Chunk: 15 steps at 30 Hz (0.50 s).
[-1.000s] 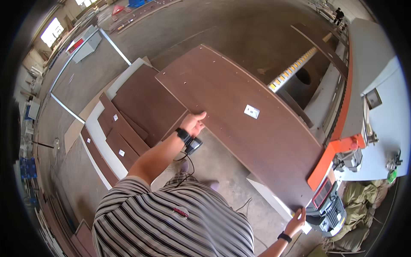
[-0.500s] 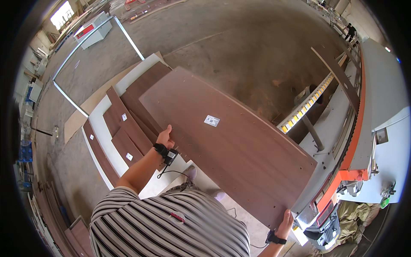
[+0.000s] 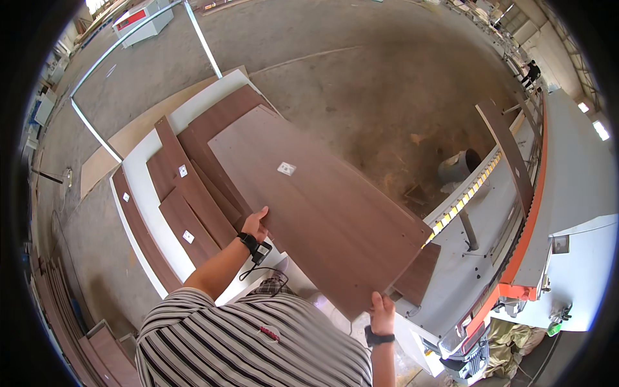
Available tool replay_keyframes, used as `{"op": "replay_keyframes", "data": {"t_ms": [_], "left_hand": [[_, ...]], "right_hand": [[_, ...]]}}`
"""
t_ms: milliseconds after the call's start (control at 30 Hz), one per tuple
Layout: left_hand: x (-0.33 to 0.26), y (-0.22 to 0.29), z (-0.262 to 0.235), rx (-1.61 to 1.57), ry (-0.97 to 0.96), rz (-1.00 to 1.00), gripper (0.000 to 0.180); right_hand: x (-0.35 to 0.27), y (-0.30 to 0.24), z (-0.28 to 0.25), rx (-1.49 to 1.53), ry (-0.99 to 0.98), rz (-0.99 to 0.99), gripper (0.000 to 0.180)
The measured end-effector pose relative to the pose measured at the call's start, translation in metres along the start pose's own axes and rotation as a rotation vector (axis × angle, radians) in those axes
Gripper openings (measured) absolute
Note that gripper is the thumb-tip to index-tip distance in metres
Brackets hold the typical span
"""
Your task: Operating an edge banding machine to apply veneer to the edges of wood panels.
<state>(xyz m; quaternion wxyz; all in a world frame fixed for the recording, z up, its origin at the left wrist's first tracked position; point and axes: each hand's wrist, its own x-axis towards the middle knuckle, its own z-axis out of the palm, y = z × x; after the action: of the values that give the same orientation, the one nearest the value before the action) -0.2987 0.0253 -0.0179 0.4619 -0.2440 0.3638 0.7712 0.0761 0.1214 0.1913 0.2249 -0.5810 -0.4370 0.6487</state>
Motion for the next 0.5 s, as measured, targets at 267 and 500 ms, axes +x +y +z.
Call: {"op": "replay_keyframes", "data": {"t_ms": [267,500], "left_hand": [[-0.011,0.043,0.016,0.403,0.063,0.186,0.019],[0.012,0.035,-0.125,0.634,-0.179,-0.135,0.024]], "right_hand": [[0.087,0.039,0.076,0.146,-0.452,0.156,0.020],[0.093,0.114,0.012,-0.455,-0.368,0.115,0.039]]}}
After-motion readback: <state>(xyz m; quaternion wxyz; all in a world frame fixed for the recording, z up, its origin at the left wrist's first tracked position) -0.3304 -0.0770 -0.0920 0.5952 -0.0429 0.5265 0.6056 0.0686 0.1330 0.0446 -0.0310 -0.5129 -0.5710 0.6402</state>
